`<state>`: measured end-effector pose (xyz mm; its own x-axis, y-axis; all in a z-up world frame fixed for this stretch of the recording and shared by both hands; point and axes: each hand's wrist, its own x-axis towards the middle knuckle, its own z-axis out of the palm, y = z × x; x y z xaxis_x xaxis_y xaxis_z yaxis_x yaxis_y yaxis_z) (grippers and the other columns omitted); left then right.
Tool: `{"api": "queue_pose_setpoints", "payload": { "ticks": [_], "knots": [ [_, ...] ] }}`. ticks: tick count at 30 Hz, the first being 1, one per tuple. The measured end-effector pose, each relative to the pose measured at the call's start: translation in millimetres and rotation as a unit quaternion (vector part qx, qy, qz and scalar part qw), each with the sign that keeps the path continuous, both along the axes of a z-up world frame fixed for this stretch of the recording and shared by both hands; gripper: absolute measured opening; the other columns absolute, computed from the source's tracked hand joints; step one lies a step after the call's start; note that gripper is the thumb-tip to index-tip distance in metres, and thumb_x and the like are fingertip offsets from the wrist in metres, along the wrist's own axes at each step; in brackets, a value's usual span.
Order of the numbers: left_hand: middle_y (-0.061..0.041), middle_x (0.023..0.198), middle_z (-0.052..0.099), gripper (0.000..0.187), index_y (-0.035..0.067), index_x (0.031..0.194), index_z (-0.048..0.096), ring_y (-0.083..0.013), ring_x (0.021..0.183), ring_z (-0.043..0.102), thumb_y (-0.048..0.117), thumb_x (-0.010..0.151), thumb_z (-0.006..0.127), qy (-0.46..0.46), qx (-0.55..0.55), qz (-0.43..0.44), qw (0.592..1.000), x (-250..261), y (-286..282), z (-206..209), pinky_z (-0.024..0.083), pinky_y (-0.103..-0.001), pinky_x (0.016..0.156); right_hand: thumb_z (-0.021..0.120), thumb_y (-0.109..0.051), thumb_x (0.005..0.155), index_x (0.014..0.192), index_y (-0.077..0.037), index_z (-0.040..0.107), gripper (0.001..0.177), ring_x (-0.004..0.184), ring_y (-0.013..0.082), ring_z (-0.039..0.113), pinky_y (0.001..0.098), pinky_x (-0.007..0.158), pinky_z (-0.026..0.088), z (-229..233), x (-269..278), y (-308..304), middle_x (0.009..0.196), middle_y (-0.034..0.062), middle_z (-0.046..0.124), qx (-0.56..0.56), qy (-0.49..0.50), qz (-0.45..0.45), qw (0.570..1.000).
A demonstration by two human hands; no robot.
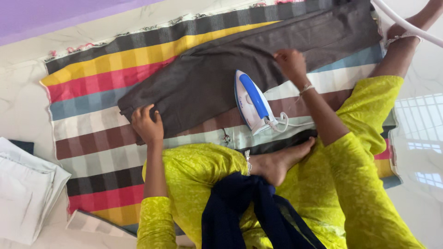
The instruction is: The person irons a pair of dark grey trousers laid out on a striped mat on the floor. They use a handheld electric iron to smooth the fabric, periodically lifting and repositioning the trousers to access different sections.
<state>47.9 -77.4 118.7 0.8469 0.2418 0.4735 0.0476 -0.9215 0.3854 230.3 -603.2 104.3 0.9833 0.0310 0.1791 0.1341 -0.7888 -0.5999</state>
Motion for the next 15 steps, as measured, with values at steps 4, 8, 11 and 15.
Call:
{"api": "queue_pose_setpoints", "payload": {
  "ticks": [4,8,11,15],
  "knots": [
    [-0.013,0.102,0.067,0.017,0.012,0.108,0.074,-0.0369,0.103,0.062,0.01,0.091,0.074,0.015,-0.052,-0.07,0.996,68.0,-37.1,-3.5,0.05,-0.049,0.092,0.072,-0.012,0.087,0.1,-0.018,0.085,0.019,0.078,0.0316,0.075,0.0431,0.075,0.059,-47.1,82.7,-67.6,0.087,0.0121,0.077,-0.068,-0.029,-0.044,0.996],
    [-0.01,0.097,0.07,0.011,0.013,0.105,0.074,-0.0336,0.096,0.067,0.013,0.094,0.072,0.027,-0.066,-0.118,0.99,151.1,-83.1,-11.1,0.054,-0.046,0.083,0.079,-0.015,0.09,0.107,-0.021,0.084,0.019,0.086,0.0329,0.073,0.0448,0.079,0.058,-70.3,123.6,-68.7,0.098,0.0136,0.075,-0.055,-0.06,-0.004,0.997],
    [-0.01,0.1,0.074,0.014,0.016,0.107,0.075,-0.0336,0.092,0.071,0.016,0.094,0.072,0.067,-0.084,-0.135,0.985,196.3,-109.4,-19.5,0.055,-0.048,0.076,0.084,-0.015,0.086,0.111,-0.02,0.083,0.025,0.089,0.0364,0.07,0.0469,0.078,0.056,-71.4,133.8,-59.2,0.105,0.0154,0.071,-0.113,-0.091,0.046,0.988],
    [-0.011,0.089,0.075,0.023,0.015,0.105,0.075,-0.0355,0.084,0.071,0.024,0.083,0.08,0.163,-0.057,-0.119,0.978,237.8,-123.3,-40.8,0.055,-0.05,0.073,0.085,-0.019,0.088,0.105,-0.018,0.082,0.017,0.092,0.0345,0.07,0.0457,0.078,0.057,-81.2,155.0,-68.3,0.106,0.0134,0.07,-0.152,-0.074,0.092,0.981]
  ]
}}
